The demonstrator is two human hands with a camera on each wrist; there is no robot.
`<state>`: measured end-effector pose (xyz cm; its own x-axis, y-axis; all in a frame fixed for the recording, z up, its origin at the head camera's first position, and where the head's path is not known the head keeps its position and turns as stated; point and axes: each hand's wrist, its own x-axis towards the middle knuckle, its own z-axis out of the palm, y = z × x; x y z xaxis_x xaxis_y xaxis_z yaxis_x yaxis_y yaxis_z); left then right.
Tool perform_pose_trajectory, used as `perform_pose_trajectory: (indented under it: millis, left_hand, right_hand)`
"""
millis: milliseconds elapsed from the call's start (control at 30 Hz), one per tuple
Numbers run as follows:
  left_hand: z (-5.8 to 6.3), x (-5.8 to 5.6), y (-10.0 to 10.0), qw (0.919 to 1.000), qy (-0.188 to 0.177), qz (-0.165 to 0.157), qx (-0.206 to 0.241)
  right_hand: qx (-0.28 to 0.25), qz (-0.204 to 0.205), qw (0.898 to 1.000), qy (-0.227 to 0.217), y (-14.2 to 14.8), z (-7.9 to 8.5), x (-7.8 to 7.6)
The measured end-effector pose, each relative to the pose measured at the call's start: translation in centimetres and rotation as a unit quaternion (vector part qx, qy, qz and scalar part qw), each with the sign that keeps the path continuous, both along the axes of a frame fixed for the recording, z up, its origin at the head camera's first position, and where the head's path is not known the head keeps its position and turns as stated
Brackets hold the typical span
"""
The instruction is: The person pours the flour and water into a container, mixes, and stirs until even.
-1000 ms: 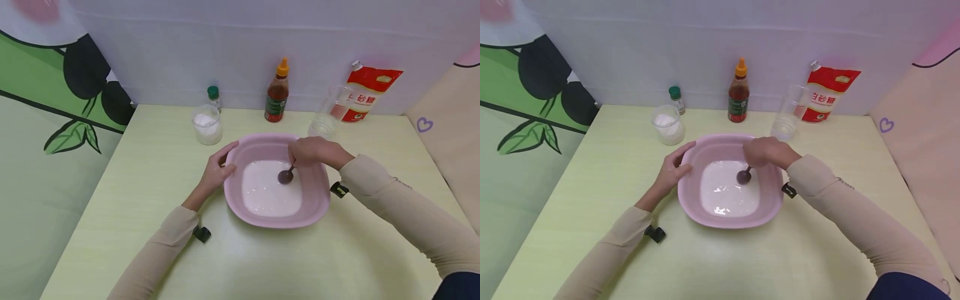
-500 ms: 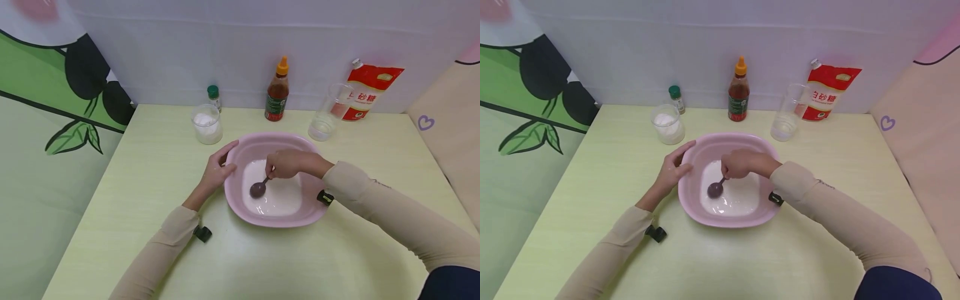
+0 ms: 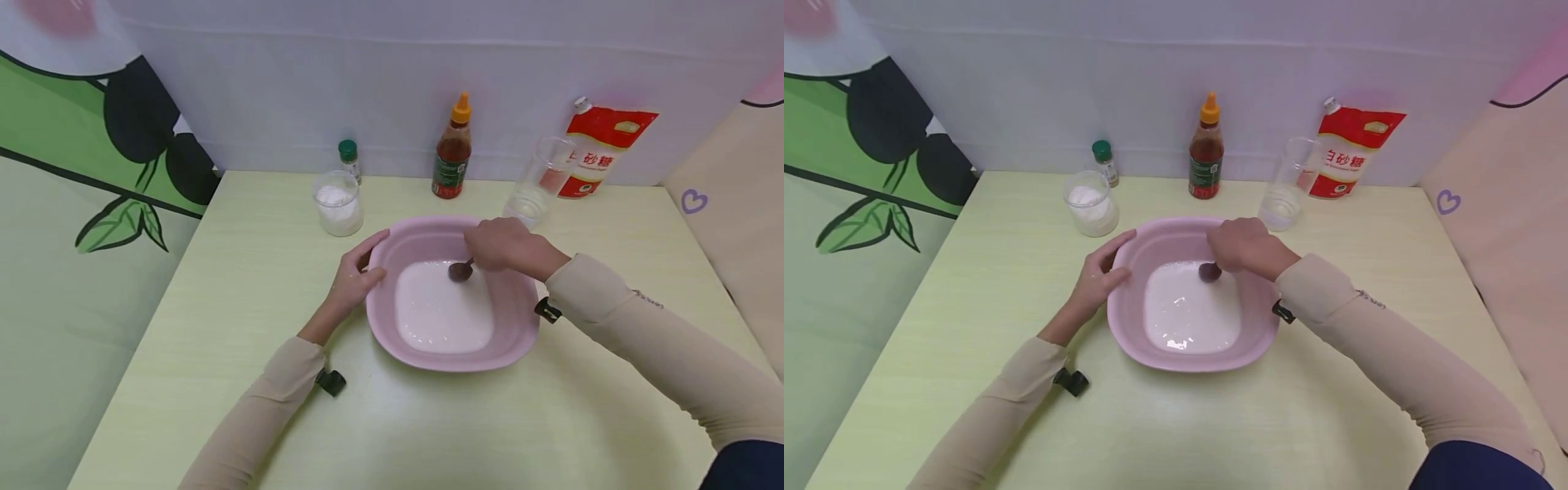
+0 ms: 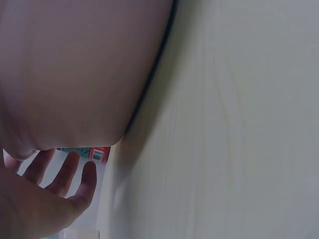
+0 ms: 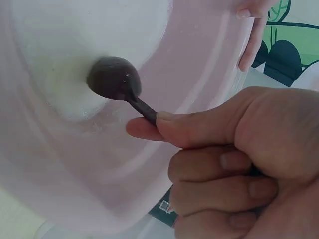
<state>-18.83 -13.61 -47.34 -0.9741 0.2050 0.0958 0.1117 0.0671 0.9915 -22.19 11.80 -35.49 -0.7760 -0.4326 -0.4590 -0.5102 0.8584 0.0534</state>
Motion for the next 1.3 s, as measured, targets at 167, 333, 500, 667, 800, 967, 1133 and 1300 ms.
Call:
perform_pose_trajectory:
  millis: [167, 333, 500, 667, 800, 967, 1133, 1300]
  left_hand:
    - [-0.2, -0.1, 0.0, 1.0000, 0.004, 0.002, -0.002]
    - [-0.3, -0.1, 0.1, 0.9999, 0.011, -0.001, -0.003]
    - [-0.2, -0.1, 0.0, 1.0000, 0.008, -0.003, 0.000]
    - [-0.2, -0.1, -0.1, 0.9999, 0.011, -0.002, 0.000]
    - [-0.3, -0.2, -0.1, 0.9999, 0.012, -0.003, -0.001]
    - [-0.3, -0.2, 0.2, 0.9999, 0.010, -0.002, 0.002]
    - [-0.3, -0.2, 0.2, 0.9999, 0.011, -0.006, 0.003]
    - [-0.5, -0.1, 0.0, 0.9999, 0.014, -0.001, 0.002]
  right_hand:
    - [0.011, 0.066, 0.994, -0.081, 0.6, 0.2, 0.8]
    - [-0.038, 0.105, 0.977, -0.182, 0.2, -1.0, 1.3]
    - [-0.079, 0.102, 0.976, -0.173, -1.2, -2.0, 1.3]
    - [-0.108, 0.101, 0.978, -0.150, -2.6, -2.3, 0.9]
    - [-0.133, 0.108, 0.980, -0.102, -2.8, -2.6, 0.1]
    - [-0.101, 0.030, 0.994, -0.031, -1.5, -2.0, -0.2]
    - [-0.021, -0.001, 1.000, 0.014, 0.0, -0.8, 0.1]
    - [0.062, 0.060, 0.995, -0.045, 0.0, 0.1, 1.0]
